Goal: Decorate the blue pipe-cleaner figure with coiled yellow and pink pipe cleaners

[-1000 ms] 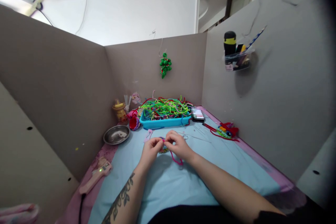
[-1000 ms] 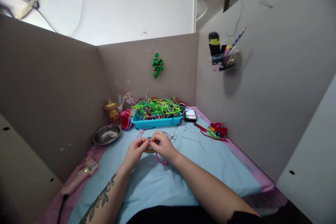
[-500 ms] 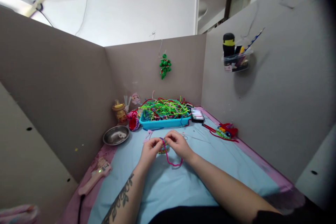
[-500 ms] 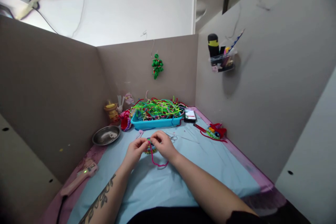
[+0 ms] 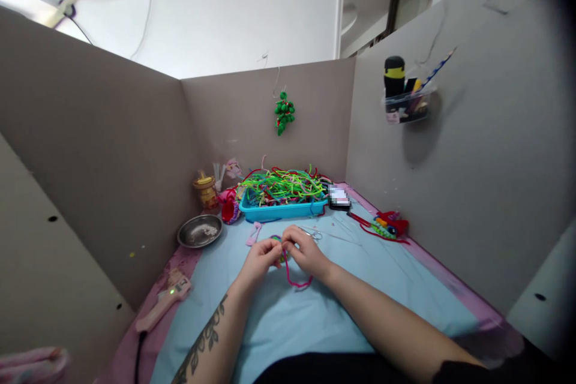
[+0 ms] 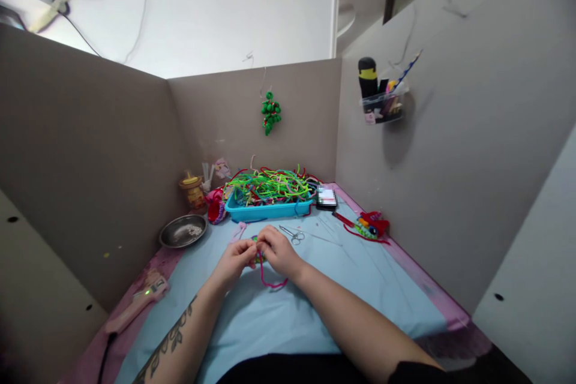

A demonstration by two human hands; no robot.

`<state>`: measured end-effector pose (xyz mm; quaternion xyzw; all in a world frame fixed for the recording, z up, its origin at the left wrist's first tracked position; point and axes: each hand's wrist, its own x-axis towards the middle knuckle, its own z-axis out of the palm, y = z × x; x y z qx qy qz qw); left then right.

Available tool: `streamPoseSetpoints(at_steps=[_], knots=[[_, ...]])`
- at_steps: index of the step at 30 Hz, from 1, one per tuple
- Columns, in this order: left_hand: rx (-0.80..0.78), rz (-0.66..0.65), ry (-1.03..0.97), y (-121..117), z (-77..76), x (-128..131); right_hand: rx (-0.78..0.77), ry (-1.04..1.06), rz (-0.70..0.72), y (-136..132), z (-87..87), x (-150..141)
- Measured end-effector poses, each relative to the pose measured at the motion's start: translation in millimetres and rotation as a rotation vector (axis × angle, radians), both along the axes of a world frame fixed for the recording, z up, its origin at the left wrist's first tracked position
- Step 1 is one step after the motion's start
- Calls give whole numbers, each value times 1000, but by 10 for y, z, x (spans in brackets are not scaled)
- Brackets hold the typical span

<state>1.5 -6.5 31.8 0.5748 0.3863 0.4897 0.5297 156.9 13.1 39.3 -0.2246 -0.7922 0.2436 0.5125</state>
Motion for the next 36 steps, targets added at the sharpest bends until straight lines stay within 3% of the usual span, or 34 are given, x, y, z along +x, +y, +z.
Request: streamPoseSetpoints(at_steps=[8, 15, 19, 24, 30, 36], knots=[[-12, -43, -5, 10, -45, -8, -38, 43, 42, 48, -43, -23], [35, -141, 12, -46, 25, 53, -135, 90, -16, 97, -74, -27], [-69, -163, -73, -100, 44, 90, -146, 93, -3, 100, -72, -14], [-120, -93, -68, -70, -5, 102, -143, 106, -1, 117, -63, 6], [22, 65, 28, -11, -33, 99, -233, 119, 21, 98, -33, 5], [139, 191, 190, -34, -10, 115, -229, 97, -71, 73, -24, -15]])
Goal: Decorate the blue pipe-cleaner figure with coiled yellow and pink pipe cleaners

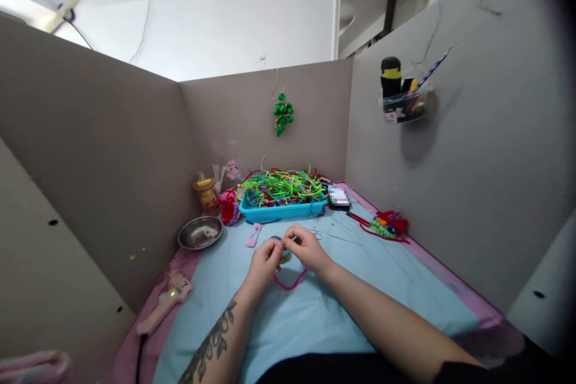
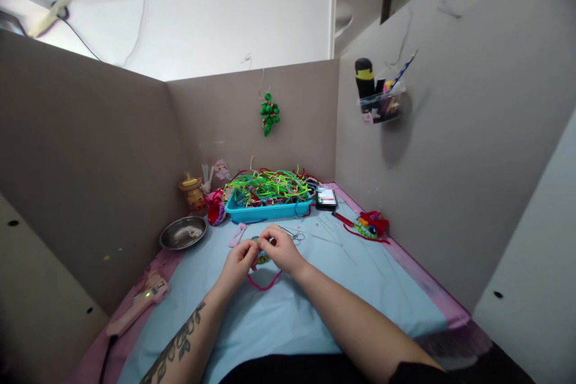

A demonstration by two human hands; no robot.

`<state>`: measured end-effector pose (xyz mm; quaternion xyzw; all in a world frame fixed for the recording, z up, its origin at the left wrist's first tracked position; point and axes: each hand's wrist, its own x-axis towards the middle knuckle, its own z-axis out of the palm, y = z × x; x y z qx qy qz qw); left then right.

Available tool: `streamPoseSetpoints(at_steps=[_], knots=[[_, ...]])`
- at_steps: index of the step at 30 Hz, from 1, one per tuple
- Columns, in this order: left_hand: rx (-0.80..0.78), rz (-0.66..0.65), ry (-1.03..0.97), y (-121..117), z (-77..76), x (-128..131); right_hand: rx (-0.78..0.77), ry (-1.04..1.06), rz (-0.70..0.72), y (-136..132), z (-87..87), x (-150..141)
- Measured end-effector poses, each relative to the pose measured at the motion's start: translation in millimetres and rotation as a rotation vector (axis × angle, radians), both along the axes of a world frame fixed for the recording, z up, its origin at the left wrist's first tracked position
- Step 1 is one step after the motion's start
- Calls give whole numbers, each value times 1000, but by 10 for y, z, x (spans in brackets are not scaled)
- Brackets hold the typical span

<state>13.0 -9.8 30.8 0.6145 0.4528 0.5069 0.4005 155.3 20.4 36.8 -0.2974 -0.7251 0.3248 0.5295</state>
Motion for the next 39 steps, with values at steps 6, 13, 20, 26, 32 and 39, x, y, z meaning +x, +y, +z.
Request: streamPoseSetpoints(at_steps=[6, 13, 20, 26, 32, 39], knots=[[-75, -73, -95, -3, 4, 30, 23, 58, -88, 9, 20, 26], [-52, -53, -76, -22, 47, 29, 137, 36, -165, -52, 36, -19], [-68, -21, -168, -13, 73, 21, 234, -72, -54, 6, 40, 47], [-152, -22, -183, 1, 67, -6, 202, -111, 31, 45, 11, 68], [-35, 45, -215, 36, 8, -14, -33, 47, 74, 66, -52, 0], [13, 90, -158, 46, -7, 6, -406, 395, 195, 38, -138, -165]])
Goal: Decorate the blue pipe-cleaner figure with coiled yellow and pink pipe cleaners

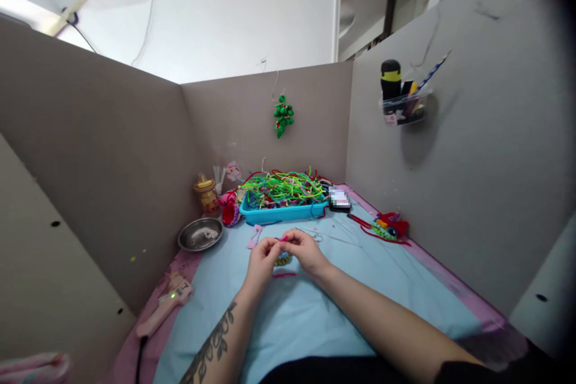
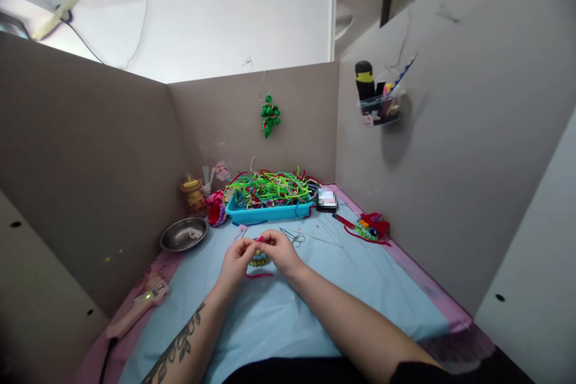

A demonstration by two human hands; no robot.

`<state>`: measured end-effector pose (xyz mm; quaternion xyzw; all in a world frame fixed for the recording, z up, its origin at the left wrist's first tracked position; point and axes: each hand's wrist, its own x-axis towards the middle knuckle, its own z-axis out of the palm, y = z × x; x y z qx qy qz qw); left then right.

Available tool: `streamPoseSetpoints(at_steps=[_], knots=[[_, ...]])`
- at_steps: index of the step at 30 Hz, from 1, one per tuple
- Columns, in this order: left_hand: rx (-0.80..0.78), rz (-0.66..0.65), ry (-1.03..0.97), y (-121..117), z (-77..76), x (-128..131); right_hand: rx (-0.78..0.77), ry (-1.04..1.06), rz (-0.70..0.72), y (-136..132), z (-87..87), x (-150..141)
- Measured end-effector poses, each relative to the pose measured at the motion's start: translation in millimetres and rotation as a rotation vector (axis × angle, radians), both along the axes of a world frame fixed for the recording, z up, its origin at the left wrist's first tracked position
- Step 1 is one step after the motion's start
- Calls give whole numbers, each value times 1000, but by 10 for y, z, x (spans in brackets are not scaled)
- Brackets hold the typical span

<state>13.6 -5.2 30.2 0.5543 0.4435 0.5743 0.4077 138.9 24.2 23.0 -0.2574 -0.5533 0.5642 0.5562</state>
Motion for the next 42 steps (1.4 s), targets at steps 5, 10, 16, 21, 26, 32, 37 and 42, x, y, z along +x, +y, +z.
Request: streamPoseSetpoints(at_steps=[5, 10, 16, 21, 26, 32, 37, 42], knots=[[-3, -67, 21, 9, -31, 8, 119, -159, -90, 65, 22, 84], [118, 35, 308, 8, -42, -66, 434, -653, -241, 102, 101, 228], [317, 88, 756, 27, -75, -187, 556, -1275, -194, 5, 197, 270], [413, 69, 869, 29, -84, -202, 639, -1514, -137, -66, 242, 289], [500, 69, 985, -4, -49, -173, 692, -1562, -83, -67, 237, 308], [545, 58, 1118, -31, -39, -158, 716, -1565, -32, -65, 211, 317], [488, 12, 1132, -59, 15, -136, 707, -1406, -63, -24, 150, 330], [398, 171, 961, -64, 62, -157, 549, -1052, -62, 108, 116, 337]])
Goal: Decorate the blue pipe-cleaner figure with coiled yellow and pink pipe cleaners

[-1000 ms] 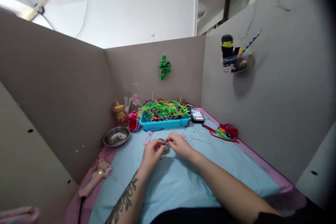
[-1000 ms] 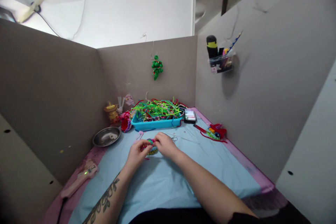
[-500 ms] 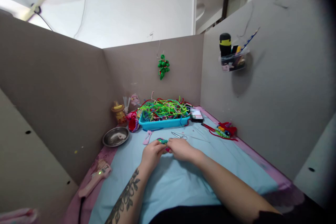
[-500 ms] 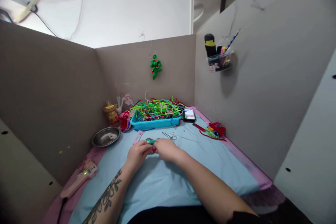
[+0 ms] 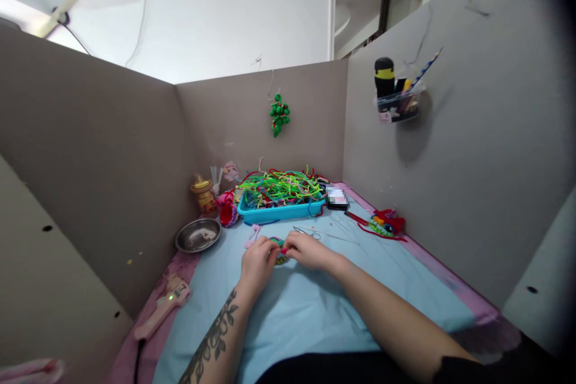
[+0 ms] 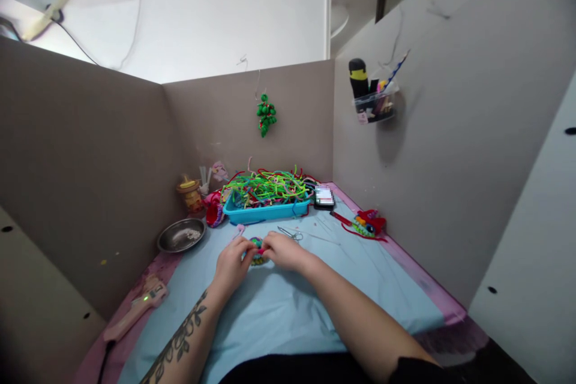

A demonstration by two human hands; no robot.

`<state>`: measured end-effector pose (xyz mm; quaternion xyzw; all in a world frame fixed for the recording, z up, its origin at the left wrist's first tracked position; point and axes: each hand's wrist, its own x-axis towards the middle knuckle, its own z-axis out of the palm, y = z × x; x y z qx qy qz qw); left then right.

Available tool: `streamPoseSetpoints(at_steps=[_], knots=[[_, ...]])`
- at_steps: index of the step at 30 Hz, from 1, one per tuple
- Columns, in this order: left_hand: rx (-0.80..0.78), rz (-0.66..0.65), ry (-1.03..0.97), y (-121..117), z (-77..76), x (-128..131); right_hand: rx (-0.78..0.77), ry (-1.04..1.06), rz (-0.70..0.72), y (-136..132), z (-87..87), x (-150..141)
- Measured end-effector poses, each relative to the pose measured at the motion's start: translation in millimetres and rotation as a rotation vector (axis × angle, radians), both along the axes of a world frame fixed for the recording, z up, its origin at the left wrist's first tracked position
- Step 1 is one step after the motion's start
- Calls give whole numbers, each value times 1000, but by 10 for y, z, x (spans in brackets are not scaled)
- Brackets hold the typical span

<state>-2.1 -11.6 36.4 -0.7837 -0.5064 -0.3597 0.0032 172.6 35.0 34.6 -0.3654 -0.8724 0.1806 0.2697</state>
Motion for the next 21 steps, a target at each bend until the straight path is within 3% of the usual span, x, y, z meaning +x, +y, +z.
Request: streamPoseSetpoints(at_steps=[5, 10, 16, 21], knots=[[37, 59, -278, 25, -9, -43, -235, 402, -31, 46, -42, -80], [22, 44, -402, 31, -11, -19, -434, 683, -11, -31, -56, -193], [-155, 15, -580, 73, -8, 6, -172, 633, 10, -78, 31, -126], [-230, -41, -573, 101, -27, -8, -28, 497, 64, -68, 77, -49]])
